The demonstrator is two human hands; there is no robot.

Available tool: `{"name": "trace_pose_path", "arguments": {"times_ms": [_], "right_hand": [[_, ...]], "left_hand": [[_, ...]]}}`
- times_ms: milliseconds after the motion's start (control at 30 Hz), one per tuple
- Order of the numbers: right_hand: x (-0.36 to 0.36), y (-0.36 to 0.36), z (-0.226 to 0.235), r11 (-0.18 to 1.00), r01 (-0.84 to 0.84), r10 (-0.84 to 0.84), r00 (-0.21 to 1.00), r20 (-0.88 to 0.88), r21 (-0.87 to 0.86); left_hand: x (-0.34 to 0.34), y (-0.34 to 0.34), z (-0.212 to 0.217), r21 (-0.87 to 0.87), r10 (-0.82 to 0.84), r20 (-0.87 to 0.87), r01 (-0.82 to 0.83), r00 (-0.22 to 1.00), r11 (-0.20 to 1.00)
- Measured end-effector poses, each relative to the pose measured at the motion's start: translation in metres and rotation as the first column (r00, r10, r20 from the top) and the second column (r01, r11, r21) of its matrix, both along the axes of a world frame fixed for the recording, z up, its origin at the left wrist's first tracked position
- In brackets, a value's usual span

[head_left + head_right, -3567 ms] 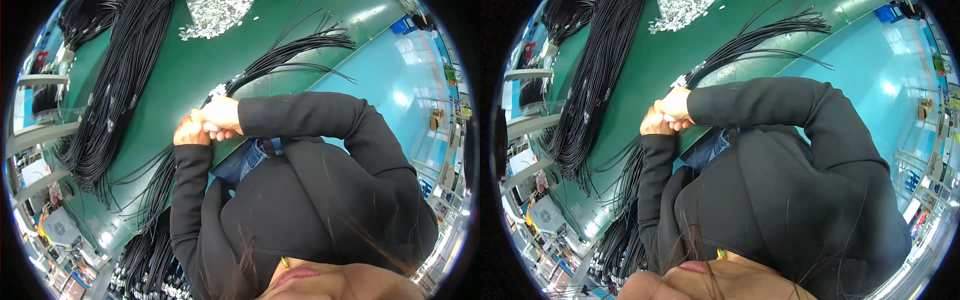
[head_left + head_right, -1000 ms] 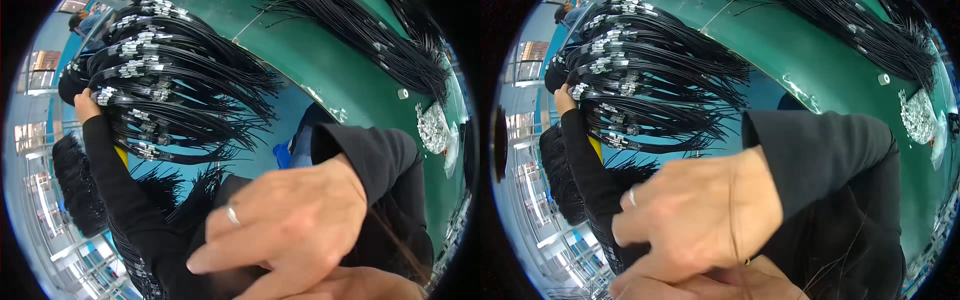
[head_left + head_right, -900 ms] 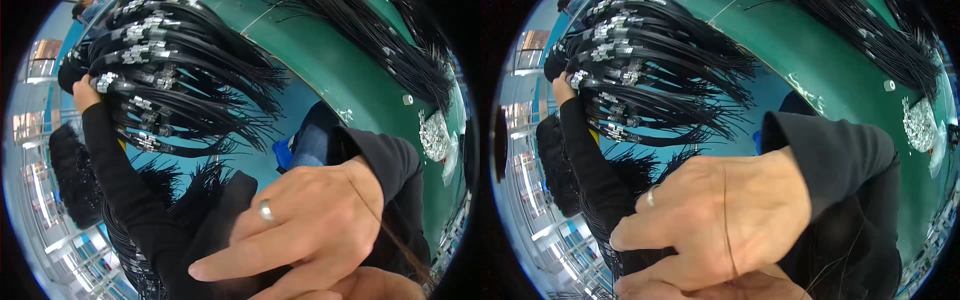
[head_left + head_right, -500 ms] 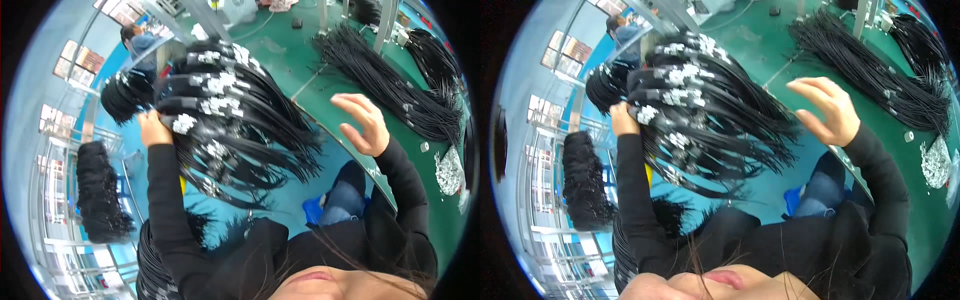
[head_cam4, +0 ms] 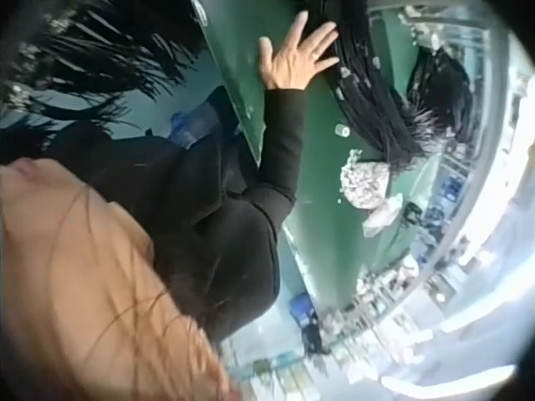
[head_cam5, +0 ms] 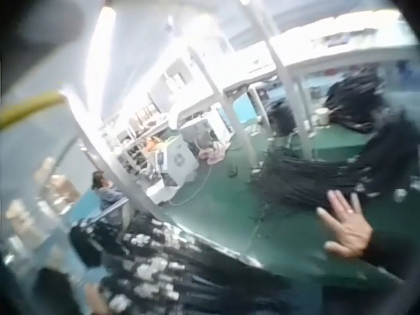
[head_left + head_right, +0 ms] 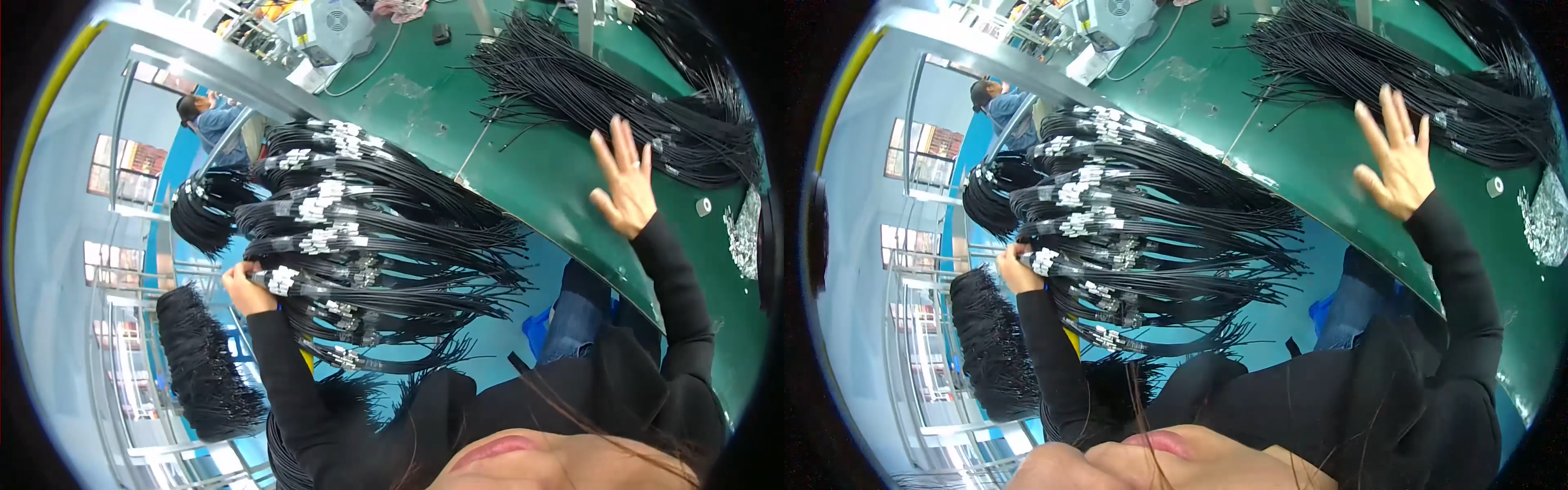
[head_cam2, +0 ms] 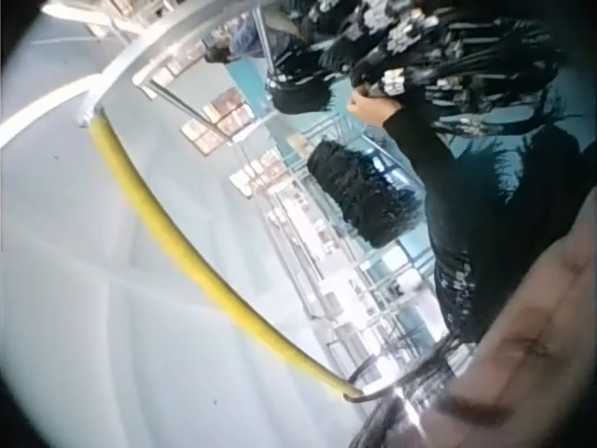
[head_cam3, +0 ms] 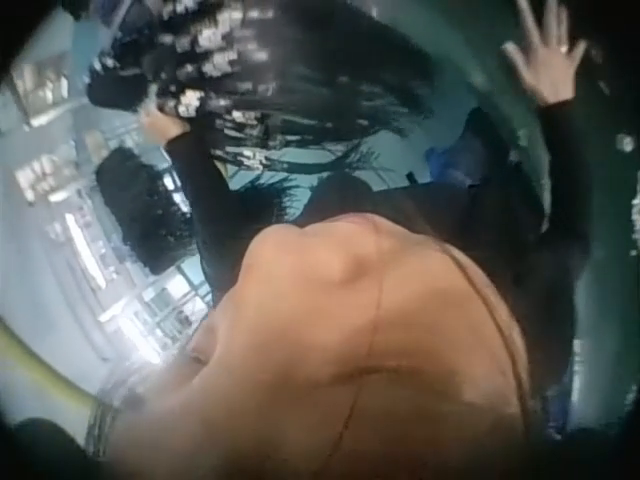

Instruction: Bundling and organizing thin black wires on a manual assembly workbench.

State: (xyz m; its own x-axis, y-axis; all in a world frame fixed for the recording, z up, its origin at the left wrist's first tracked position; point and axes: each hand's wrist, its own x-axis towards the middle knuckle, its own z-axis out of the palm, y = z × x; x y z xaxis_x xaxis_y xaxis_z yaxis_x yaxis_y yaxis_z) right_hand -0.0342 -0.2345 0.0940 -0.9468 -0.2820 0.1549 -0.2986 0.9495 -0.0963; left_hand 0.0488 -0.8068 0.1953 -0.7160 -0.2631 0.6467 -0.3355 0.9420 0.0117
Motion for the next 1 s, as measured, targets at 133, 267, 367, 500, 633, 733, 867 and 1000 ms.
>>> {"name": "trace_pose_path", "arguments": {"times_ms": [133,267,367,500,633,733,867,1000], "right_hand": [[-0.009,0.010,0.016,0.960,-0.143,0.041,0.924,-0.381,-0.242],[-0.002,-0.002,-0.014,0.991,-0.023,0.026,1.000,0.017,-0.129],[0.001,-0.005,-0.031,1.000,-0.006,0.001,0.933,0.360,0.013],[-0.009,0.000,-0.026,0.991,-0.074,0.093,0.981,0.172,-0.114],[-0.033,-0.008,-0.024,0.970,-0.107,0.100,0.994,-0.045,-0.220],[-0.042,-0.015,-0.040,0.985,-0.070,0.087,0.991,0.101,-0.158],[-0.051,-0.022,-0.053,0.986,-0.149,0.161,0.970,0.180,-0.081],[-0.104,-0.080,-0.022,0.657,-0.449,0.384,0.891,-0.243,-0.605]], "left_hand": [[0.001,-0.001,0.001,0.020,0.004,0.018,-0.004,1.000,1.000],[0.002,-0.005,-0.002,0.027,0.006,0.022,-0.006,1.000,1.000],[0.001,-0.010,-0.005,0.010,-0.004,0.002,0.004,1.000,1.000],[0.003,-0.016,-0.007,0.007,-0.039,-0.018,0.039,0.999,0.999],[0.006,-0.020,-0.009,0.053,-0.060,-0.040,0.062,0.997,0.997],[0.007,-0.024,-0.011,0.058,-0.073,-0.032,0.075,0.997,0.995],[0.003,-0.025,-0.009,0.275,-0.063,-0.083,0.084,0.995,0.958],[0.005,-0.017,-0.008,0.086,-0.113,-0.039,0.116,0.993,0.989]]}}
